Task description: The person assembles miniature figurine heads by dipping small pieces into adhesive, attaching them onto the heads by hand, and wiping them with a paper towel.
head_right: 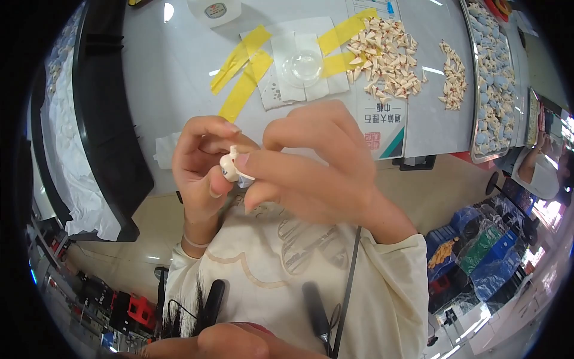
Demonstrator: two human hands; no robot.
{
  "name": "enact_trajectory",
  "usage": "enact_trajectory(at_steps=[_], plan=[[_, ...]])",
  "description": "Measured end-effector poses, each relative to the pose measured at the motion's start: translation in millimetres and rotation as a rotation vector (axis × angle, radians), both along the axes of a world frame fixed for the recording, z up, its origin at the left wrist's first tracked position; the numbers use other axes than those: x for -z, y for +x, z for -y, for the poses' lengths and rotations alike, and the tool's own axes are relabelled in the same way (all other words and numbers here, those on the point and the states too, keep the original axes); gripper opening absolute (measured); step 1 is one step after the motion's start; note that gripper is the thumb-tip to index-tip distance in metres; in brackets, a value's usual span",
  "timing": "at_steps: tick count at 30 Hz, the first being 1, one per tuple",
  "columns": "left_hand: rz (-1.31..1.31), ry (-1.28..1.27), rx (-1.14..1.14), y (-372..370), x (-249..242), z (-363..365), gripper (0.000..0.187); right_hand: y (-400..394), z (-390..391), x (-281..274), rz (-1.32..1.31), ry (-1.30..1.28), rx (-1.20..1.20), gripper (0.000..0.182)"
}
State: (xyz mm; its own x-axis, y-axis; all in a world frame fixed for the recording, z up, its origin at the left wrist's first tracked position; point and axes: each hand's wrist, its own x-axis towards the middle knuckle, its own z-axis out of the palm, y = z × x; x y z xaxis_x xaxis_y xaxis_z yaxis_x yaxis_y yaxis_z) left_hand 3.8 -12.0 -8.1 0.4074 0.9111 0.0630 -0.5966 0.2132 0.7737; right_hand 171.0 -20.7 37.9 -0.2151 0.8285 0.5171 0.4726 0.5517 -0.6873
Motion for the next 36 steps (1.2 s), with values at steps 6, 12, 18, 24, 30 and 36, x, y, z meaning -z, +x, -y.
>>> enact_trajectory(at_steps=[6,12,18,24,30,36], plan=[[0.002,0.055,0.095,1.2,-6.8,-2.4,0.036,-4.6,3.8,8.4,-0.079,-0.103,0.08,0.037],[0.028,0.064,0.095,2.3,-8.0,-1.4,0.032,-5.3,1.0,6.2,0.022,-0.095,0.053,0.04],[0.115,0.077,0.121,0.9,-4.3,-1.9,0.033,-6.9,1.8,9.6,0.027,-0.027,0.052,0.038],[0.12,0.042,0.103,2.1,-3.5,2.3,0.031,-6.7,1.0,13.2,0.059,0.069,0.042,0.034],[0.135,0.028,0.12,0.1,-5.6,2.4,0.032,-2.7,0.7,15.2,0.046,0.08,0.031,0.034],[0.015,0.023,0.075,0.6,-6.5,0.5,0.033,-0.1,1.4,11.9,0.033,-0.031,0.017,0.033]])
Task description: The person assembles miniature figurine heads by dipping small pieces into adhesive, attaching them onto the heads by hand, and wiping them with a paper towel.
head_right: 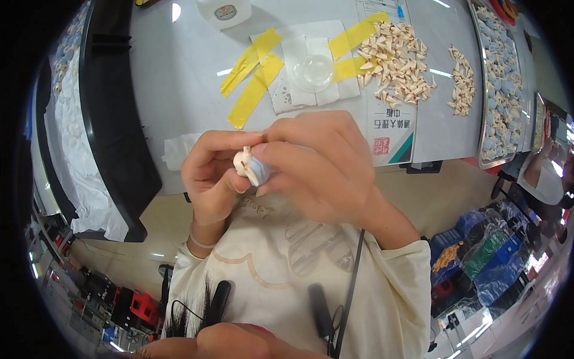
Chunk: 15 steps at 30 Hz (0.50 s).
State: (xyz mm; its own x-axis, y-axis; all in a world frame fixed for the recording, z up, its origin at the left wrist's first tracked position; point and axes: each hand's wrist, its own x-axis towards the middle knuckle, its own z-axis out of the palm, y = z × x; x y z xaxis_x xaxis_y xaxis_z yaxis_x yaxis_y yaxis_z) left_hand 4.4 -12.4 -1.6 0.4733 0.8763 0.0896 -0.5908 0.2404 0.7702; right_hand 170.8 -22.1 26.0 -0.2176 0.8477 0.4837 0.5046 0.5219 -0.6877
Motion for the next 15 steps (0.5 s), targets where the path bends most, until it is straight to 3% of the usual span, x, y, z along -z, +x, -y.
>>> enact_trajectory(at_steps=[2,9,11,14,15], plan=[[-0.129,0.116,-0.127,1.2,2.6,-0.1,0.035,1.1,-0.9,1.1,0.009,-0.006,0.001,0.033],[-0.119,0.186,-0.171,2.3,5.4,-5.3,0.038,6.0,0.5,0.4,-0.009,-0.023,-0.027,0.032],[-0.259,0.364,-0.15,-0.7,6.8,-8.2,0.042,7.0,2.0,-1.1,-0.025,-0.041,-0.034,0.031],[-0.355,0.472,-0.227,3.8,6.1,-7.1,0.047,7.7,5.9,-1.9,-0.128,-0.177,-0.067,0.033],[-0.354,0.471,-0.228,6.3,5.9,-5.8,0.047,7.6,8.1,-1.4,-0.31,-0.352,-0.095,0.037]])
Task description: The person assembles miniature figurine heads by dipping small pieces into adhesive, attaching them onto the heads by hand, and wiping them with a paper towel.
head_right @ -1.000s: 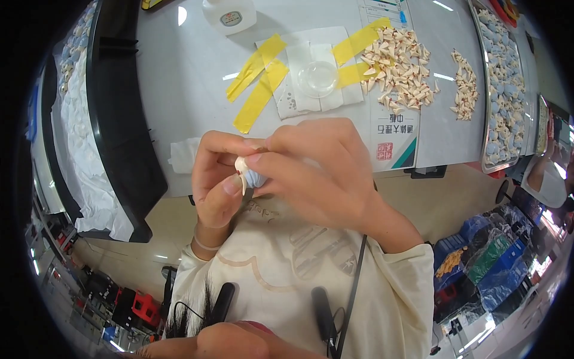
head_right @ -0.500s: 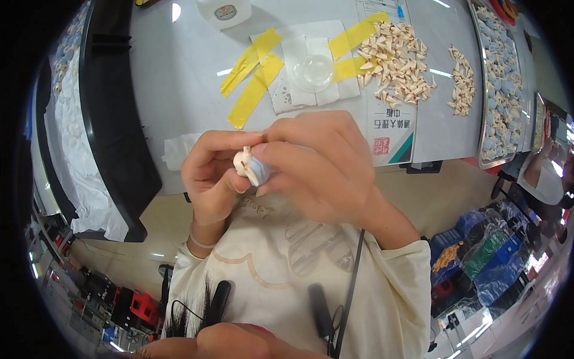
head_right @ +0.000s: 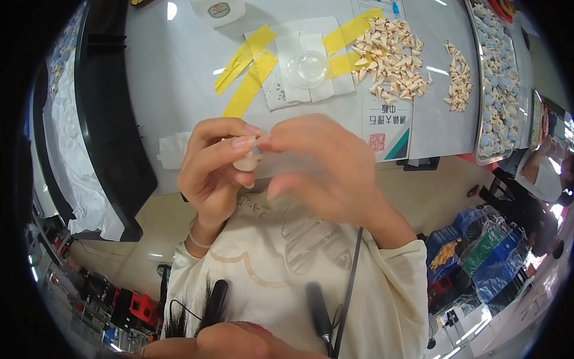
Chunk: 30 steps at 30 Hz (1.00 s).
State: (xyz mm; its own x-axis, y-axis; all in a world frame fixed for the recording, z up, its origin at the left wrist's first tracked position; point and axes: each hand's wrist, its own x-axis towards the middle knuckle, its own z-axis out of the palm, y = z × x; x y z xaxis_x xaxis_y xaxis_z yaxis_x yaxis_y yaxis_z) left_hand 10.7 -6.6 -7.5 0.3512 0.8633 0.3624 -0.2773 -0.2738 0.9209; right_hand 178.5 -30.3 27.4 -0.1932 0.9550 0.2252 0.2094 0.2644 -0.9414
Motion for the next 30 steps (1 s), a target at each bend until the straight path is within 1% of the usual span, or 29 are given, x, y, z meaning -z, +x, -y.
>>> enact_trajectory(at_steps=[1,2,4,5,6,7,8,9,11,12,13,14,15,16,17,19,20,22,24,26,27,28,29,30], plan=[[-0.067,0.059,-0.1,2.8,-0.3,2.2,0.048,-0.1,1.8,0.2,-0.177,-0.179,-0.023,0.041],[-0.134,0.118,-0.2,5.1,-0.5,4.4,0.049,-0.6,2.9,0.1,-0.175,-0.181,-0.022,0.041],[-0.177,0.122,-0.229,8.3,0.7,8.8,0.049,-2.9,4.6,0.3,-0.347,-0.38,-0.031,0.043],[-0.223,0.127,-0.26,9.4,1.2,10.1,0.05,-4.0,5.5,1.5,-0.346,-0.381,-0.028,0.043],[-0.22,0.126,-0.258,10.2,1.0,9.6,0.05,-4.8,6.1,3.2,-0.45,-0.414,-0.016,0.041],[-0.257,0.18,-0.252,10.7,0.7,8.1,0.049,-4.4,6.5,3.9,-0.553,-0.447,-0.004,0.04],[-0.293,0.235,-0.247,11.3,0.4,7.1,0.048,-2.9,6.5,3.0,-0.549,-0.445,-0.001,0.04],[-0.286,0.237,-0.245,12.6,0.4,7.1,0.048,-0.7,6.3,1.7,-0.528,-0.435,0.011,0.039],[-0.241,0.165,-0.256,16.4,-0.1,8.2,0.048,6.2,6.0,-0.8,-0.496,-0.421,0.028,0.038],[-0.228,0.167,-0.257,17.3,-2.1,9.0,0.048,11.6,5.8,-1.5,-0.405,-0.335,0.022,0.039],[-0.248,0.135,-0.273,16.9,-5.1,10.8,0.044,17.3,5.7,-2.1,-0.313,-0.252,0.014,0.04],[-0.27,0.1,-0.287,15.8,-6.5,12.1,0.04,22.6,5.9,-2.2,-0.303,-0.251,0.013,0.04],[-0.26,0.099,-0.287,13.9,-5.0,12.4,0.04,27.8,6.4,-1.8,-0.233,-0.153,0.014,0.04],[-0.283,0.151,-0.248,11.7,-2.5,12.0,0.036,32.7,6.9,-1.5,-0.162,-0.053,0.015,0.04],[-0.305,0.206,-0.207,11.4,-0.9,11.2,0.032,37.3,7.5,-1.5,-0.15,-0.047,0.018,0.04],[-0.311,0.21,-0.215,12.2,-4.9,9.9,0.029,44.2,8.7,-2.2,-0.042,0.043,0.025,0.042],[-0.331,0.21,-0.224,13.3,-7.1,9.7,0.027,50.4,9.3,-1.5,-0.03,0.05,0.029,0.042],[-0.329,0.195,-0.198,13.1,-9.1,9.1,0.027,70.2,9.6,-2.2,-0.337,0.022,0.018,0.042],[-0.336,0.184,-0.174,13.5,-11.0,10.3,0.027,106.4,7.5,-10.3,-0.46,0.103,0.121,0.04],[-0.339,0.111,-0.176,15.4,-10.7,13.4,0.026,155.7,5.8,-27.5,-0.433,0.1,0.47,0.038],[-0.329,0.123,-0.172,15.8,-11.8,13.7,0.026,189.7,6.0,-34.8,-0.479,0.045,0.52,0.037],[-0.331,0.08,-0.178,15.9,-13.0,14.1,0.026,222.2,5.7,-40.2,-0.525,-0.012,0.568,0.037],[-0.334,0.04,-0.184,15.7,-14.6,14.4,0.027,248.0,5.5,-40.8,-0.522,0.002,0.567,0.037],[-0.327,0.052,-0.186,16.4,-16.6,14.3,0.027,271.2,5.2,-38.3,-0.348,-0.016,0.751,0.032]])
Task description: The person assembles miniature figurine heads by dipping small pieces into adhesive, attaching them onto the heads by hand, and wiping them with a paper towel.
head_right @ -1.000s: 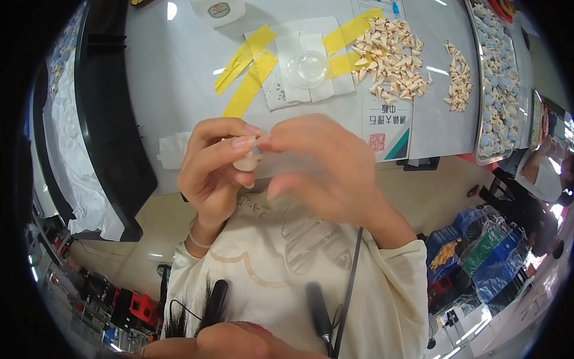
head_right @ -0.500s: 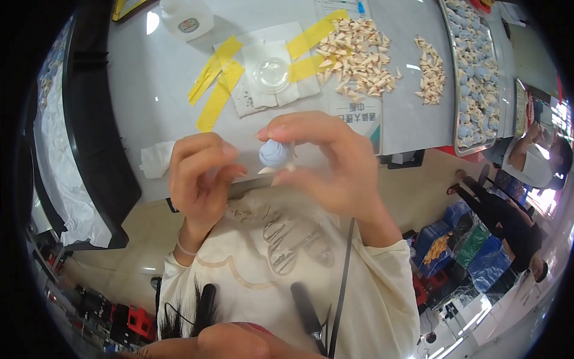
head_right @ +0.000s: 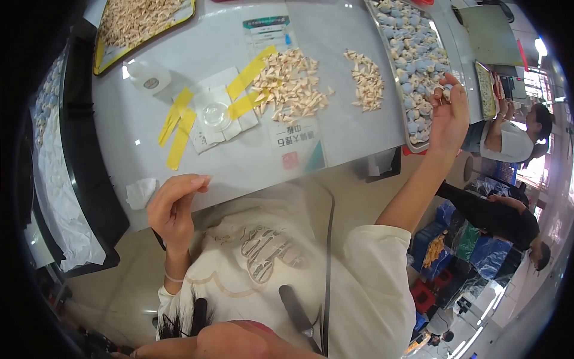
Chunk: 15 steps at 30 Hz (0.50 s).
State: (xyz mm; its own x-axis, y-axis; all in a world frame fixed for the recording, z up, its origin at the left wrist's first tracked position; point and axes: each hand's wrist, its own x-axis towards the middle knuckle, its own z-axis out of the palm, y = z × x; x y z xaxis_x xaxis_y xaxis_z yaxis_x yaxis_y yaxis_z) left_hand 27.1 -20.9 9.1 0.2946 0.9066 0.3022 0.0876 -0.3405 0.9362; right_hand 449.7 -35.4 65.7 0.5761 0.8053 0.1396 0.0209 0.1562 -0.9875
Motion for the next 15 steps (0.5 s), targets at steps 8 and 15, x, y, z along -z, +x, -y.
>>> enact_trajectory(at_steps=[8,15], plan=[[-0.106,0.172,-0.067,-22.1,-40.6,8.8,0.021,20.3,-23.2,25.6,1.401,-0.413,0.178,0.017],[-0.283,0.6,-0.329,-109.7,-91.7,-3.0,0.009,46.8,-12.1,37.4,1.455,-0.547,0.16,0.032]])
